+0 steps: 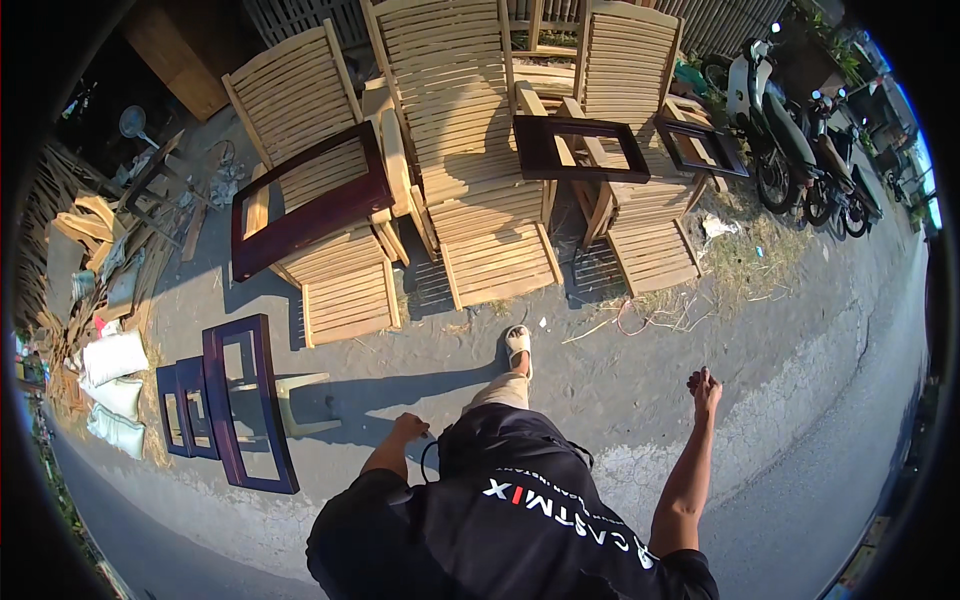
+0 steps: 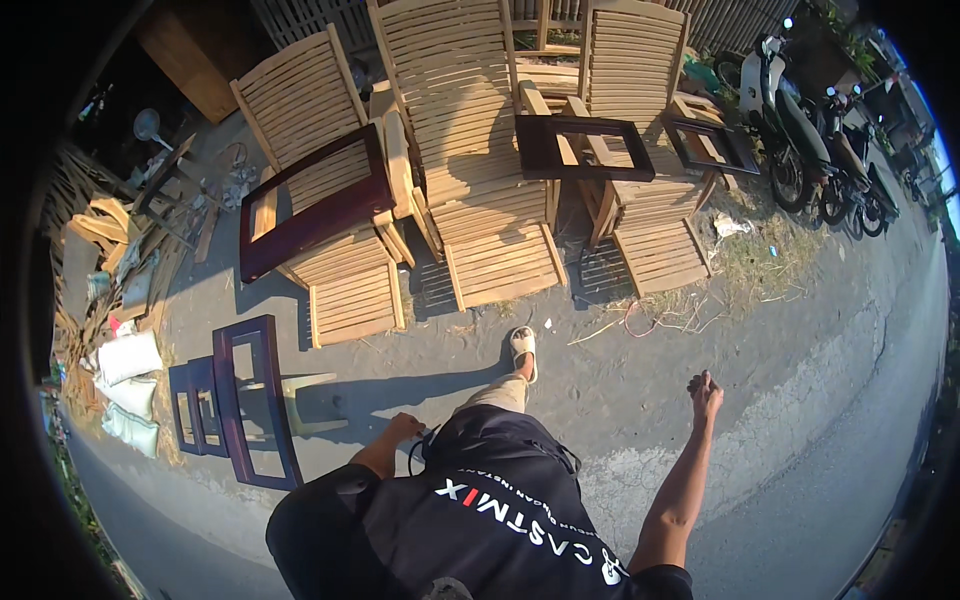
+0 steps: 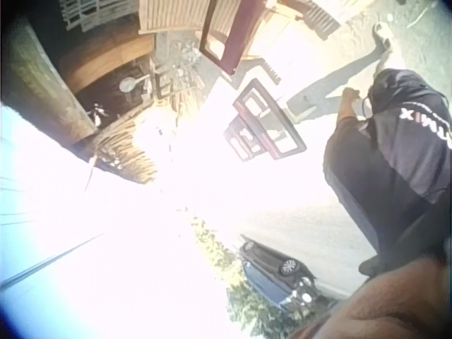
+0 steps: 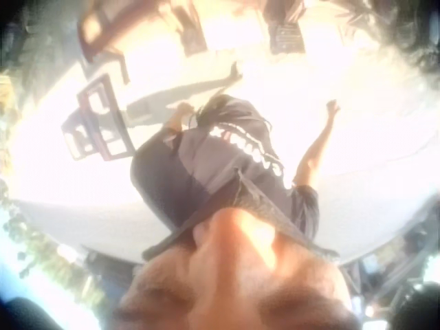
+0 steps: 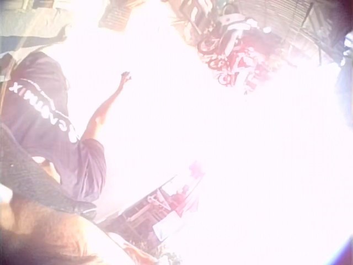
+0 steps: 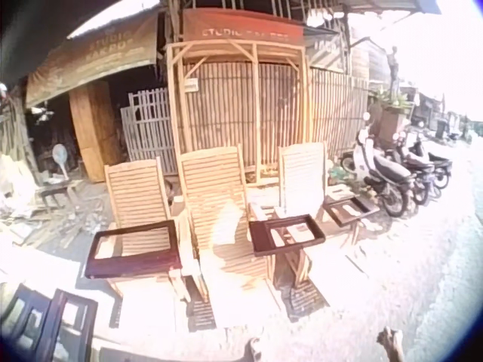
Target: The person uses a spray gun to apply a finish to wooden frames, then picks up and inspects the frames, moving between different stacks of wood products in a workshop.
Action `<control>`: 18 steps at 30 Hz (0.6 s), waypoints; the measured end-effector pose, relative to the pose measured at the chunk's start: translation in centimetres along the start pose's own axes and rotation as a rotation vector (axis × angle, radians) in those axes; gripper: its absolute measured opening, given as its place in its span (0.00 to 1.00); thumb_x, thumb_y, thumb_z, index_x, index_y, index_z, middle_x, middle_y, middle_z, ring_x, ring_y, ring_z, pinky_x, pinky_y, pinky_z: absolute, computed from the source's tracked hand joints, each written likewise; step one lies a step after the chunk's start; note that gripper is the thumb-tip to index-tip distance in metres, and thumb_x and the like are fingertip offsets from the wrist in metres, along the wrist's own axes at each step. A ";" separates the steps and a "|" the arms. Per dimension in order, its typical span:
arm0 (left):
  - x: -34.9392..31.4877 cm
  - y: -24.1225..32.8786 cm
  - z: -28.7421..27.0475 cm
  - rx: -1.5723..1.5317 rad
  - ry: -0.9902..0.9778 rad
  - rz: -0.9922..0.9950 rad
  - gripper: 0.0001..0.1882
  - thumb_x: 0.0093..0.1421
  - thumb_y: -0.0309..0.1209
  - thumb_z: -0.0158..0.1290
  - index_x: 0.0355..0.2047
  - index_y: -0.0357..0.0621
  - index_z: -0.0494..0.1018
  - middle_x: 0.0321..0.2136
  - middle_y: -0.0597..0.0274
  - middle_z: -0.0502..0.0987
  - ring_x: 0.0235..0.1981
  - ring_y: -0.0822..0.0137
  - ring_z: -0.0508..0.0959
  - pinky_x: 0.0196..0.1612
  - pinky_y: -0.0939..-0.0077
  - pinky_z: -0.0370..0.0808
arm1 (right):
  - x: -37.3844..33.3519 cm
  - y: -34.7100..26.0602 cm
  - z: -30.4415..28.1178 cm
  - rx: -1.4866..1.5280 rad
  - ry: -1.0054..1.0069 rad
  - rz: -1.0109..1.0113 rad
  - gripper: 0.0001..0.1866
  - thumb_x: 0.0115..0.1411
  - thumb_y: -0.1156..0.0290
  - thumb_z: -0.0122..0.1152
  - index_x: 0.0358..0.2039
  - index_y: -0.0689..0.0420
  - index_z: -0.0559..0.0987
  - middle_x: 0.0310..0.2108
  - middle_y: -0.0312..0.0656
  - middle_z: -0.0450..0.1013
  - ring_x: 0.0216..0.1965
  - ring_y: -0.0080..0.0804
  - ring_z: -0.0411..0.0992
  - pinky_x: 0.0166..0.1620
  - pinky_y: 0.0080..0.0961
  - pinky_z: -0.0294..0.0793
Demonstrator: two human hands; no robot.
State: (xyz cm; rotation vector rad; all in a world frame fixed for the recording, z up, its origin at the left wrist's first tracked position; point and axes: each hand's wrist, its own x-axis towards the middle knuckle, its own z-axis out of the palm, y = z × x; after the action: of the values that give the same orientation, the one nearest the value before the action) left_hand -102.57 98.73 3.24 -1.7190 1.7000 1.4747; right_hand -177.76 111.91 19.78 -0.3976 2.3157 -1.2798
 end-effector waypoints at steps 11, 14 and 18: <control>25.6 43.4 -26.2 -0.319 0.477 0.542 0.19 0.67 0.35 0.53 0.54 0.38 0.74 0.44 0.48 0.82 0.45 0.61 0.82 0.49 0.72 0.77 | 18.1 -11.7 15.0 0.090 -0.319 0.325 0.31 0.67 0.47 0.56 0.51 0.66 0.77 0.42 0.51 0.80 0.39 0.40 0.81 0.43 0.32 0.80; 28.3 51.6 -32.4 -0.500 0.574 0.342 0.28 0.69 0.44 0.53 0.59 0.34 0.69 0.54 0.47 0.78 0.57 0.60 0.77 0.59 0.70 0.72 | 29.7 -15.0 19.6 0.046 -0.321 0.241 0.29 0.66 0.47 0.57 0.51 0.63 0.78 0.40 0.49 0.80 0.39 0.37 0.80 0.42 0.32 0.79; 33.9 59.1 -37.0 -0.687 0.540 0.220 0.38 0.69 0.50 0.49 0.67 0.33 0.58 0.67 0.46 0.62 0.68 0.57 0.63 0.68 0.68 0.59 | 47.2 -20.1 29.0 -0.019 -0.349 0.014 0.29 0.66 0.45 0.59 0.49 0.62 0.78 0.41 0.43 0.80 0.40 0.31 0.78 0.43 0.27 0.74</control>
State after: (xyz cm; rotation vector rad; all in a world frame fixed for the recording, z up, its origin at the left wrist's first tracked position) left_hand -145.84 35.81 16.88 -2.5373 1.7882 1.9912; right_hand -202.16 58.92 11.52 -0.5624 2.0332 -1.0839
